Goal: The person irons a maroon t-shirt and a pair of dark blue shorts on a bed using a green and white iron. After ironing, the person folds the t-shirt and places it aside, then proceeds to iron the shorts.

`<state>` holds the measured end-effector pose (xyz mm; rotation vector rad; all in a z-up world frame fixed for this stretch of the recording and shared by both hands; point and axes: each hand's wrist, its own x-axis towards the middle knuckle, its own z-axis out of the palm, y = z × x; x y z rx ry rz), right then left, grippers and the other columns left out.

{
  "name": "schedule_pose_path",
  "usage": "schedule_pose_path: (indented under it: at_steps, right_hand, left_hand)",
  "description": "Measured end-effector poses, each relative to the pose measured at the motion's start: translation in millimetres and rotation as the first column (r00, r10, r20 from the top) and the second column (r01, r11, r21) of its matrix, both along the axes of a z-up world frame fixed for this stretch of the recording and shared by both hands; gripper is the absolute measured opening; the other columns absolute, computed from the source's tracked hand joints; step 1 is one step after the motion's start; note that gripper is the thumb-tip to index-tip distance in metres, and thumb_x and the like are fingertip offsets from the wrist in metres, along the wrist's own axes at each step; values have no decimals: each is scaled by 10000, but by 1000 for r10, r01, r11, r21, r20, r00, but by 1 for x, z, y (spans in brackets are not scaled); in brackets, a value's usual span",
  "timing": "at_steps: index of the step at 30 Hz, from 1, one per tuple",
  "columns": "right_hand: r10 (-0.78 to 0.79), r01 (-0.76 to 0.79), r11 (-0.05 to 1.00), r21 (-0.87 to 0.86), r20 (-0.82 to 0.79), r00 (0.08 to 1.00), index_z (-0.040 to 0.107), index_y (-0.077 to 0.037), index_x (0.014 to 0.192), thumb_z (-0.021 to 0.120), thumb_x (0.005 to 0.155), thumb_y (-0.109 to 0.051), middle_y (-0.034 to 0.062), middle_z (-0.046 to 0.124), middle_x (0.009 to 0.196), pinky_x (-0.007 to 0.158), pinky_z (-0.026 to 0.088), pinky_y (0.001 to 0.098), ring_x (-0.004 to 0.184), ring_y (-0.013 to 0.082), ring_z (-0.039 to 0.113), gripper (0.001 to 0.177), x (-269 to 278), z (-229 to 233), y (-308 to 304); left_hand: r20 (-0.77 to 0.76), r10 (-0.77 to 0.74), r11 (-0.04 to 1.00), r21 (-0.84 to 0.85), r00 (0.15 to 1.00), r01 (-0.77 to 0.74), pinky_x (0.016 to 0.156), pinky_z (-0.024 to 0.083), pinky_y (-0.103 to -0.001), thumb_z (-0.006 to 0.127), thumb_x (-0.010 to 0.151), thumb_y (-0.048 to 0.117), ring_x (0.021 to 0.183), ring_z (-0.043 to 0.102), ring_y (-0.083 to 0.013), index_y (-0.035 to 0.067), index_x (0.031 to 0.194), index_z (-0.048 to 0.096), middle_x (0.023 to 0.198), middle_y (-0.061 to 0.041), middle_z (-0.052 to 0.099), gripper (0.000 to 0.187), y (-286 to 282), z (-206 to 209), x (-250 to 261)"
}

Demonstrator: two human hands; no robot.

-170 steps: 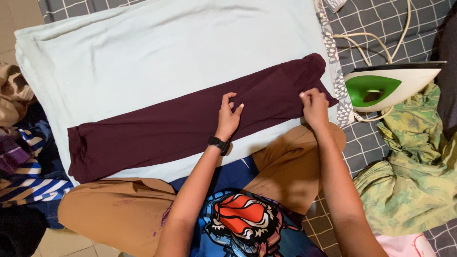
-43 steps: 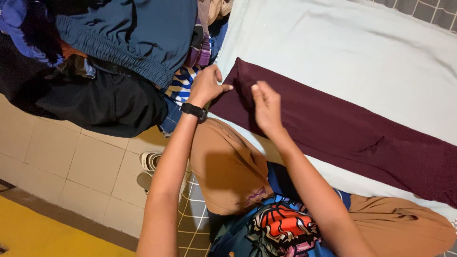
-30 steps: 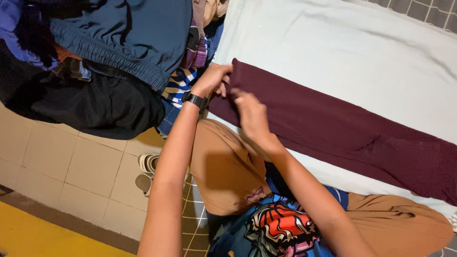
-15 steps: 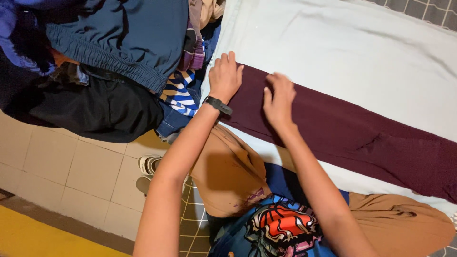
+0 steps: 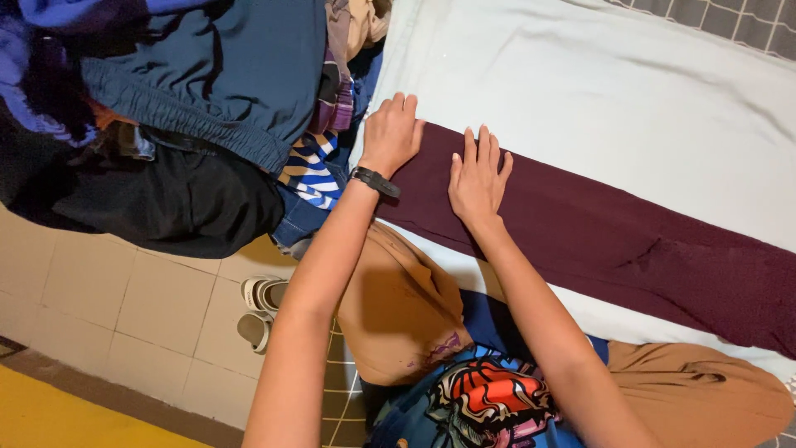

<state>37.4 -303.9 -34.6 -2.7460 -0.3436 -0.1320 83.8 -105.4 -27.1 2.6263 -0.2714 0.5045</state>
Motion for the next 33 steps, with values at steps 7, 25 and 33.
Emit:
schedule_pose_path:
  at_steps: [7,25,33]
  right_hand:
    - [-10,9,1000,-13,-34,999,391,-45,1570,445,1085,-283,208,298,1641,1186,192,632,1510,371,280,542,-2,4,2]
    - [471,-468,870,156,14,882,374,-27,1583,542,1028,-134,178,334,1669,1284,204,574,1571,330,294,590,-127,-11,-39]
    - [178,-229,952,-202,-242,954,223,-52,1606,422,988,-446,170,143,1699,1177,46,574,1561,346,97,760,-110,-1,-66]
  left_hand:
    - [-81,268,941,-191,960,-279,775,546,-510,580,954,57,892,676,-463,-26,1034,542,932,-277,680,121,20,-53,19]
    - [-395,125,888,-365,910,-280,710,513,-492,677,981,310,756,641,-410,-20,860,607,807,-224,658,359,67,-4,-70]
    - [-305,141,974,-128,942,-187,652,507,-503,778,937,445,777,646,-409,21,884,590,815,-179,660,467,9,23,-68]
